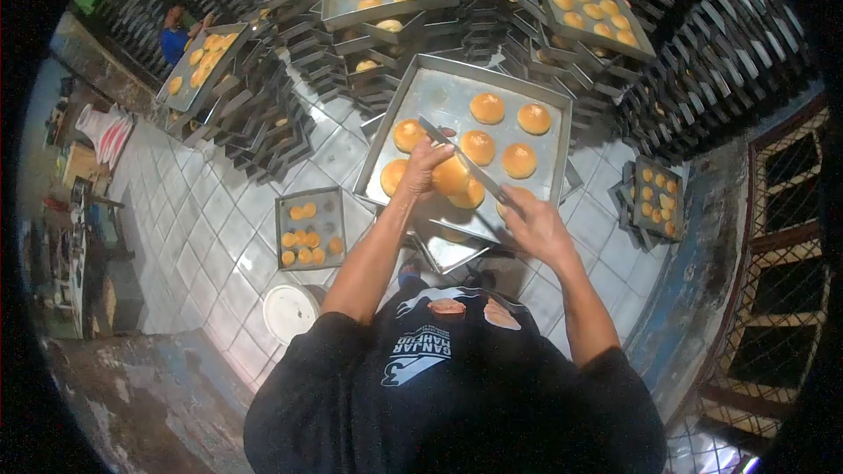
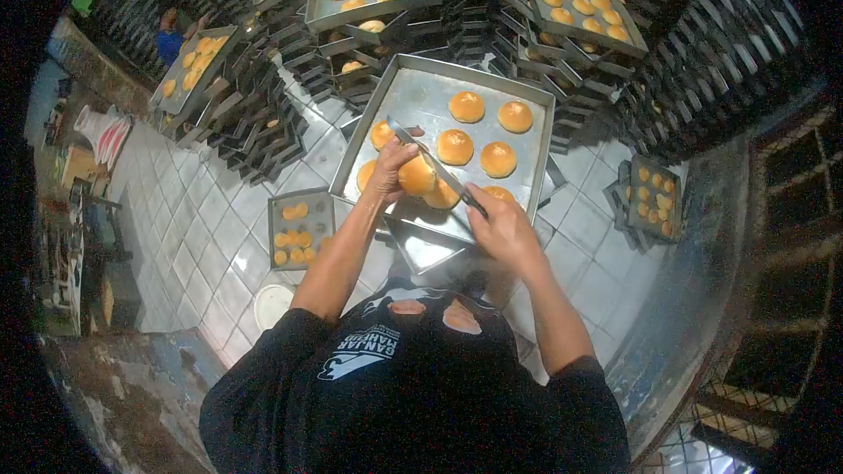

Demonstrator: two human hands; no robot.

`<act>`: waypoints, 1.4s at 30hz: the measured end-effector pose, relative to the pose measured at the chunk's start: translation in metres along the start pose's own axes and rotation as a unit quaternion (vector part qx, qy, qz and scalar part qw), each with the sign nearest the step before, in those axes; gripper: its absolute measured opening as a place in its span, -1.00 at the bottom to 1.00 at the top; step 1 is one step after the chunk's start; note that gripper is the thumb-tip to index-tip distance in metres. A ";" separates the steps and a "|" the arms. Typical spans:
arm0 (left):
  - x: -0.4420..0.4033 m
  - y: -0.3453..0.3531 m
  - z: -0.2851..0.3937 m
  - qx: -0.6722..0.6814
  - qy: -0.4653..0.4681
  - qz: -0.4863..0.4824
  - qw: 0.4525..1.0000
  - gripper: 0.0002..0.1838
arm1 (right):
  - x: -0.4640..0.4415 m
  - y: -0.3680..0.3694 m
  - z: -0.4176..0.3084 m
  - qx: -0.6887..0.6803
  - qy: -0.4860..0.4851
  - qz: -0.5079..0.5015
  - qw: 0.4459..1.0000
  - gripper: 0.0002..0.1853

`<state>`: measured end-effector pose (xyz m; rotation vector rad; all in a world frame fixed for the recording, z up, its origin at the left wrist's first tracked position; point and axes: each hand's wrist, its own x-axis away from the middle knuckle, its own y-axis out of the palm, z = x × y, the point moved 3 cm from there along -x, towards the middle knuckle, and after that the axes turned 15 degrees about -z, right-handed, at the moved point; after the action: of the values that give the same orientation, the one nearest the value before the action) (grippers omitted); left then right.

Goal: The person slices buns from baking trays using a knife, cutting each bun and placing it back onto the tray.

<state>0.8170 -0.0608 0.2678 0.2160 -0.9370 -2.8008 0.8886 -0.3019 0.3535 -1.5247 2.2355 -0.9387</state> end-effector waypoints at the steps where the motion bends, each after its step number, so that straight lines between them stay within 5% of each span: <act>1: -0.003 0.010 -0.005 -0.001 -0.015 0.023 1.000 -0.39 | -0.016 0.000 -0.003 -0.003 0.003 -0.008 1.000 -0.52; 21: -0.010 -0.046 -0.015 0.012 -0.006 0.042 0.999 -0.36 | 0.007 -0.013 0.009 0.035 -0.001 -0.066 0.997 -0.51; 23: -0.005 -0.055 -0.021 -0.001 -0.011 0.041 0.999 -0.35 | 0.024 -0.012 0.012 0.012 0.090 -0.099 0.991 -0.50; 28: -0.001 -0.037 -0.032 0.279 0.000 0.038 0.960 -0.40 | -0.003 0.002 0.010 -0.035 0.074 -0.056 0.995 -0.48; 35: -0.002 -0.039 -0.055 0.185 0.061 0.165 0.967 -0.49 | -0.022 0.010 0.008 -0.060 0.072 -0.068 0.993 -0.48; 37: -0.003 -0.028 -0.044 0.173 0.068 0.185 0.965 -0.66 | -0.025 0.012 0.007 -0.037 0.049 -0.060 0.996 -0.48; 42: -0.003 -0.010 -0.023 -0.021 -0.001 0.152 0.988 -0.55 | -0.043 0.003 -0.002 -0.031 0.042 -0.085 0.995 -0.48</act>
<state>0.8232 -0.0657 0.2438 0.0580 -0.8306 -2.5362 0.9027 -0.2611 0.3473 -1.7559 2.2386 -1.0064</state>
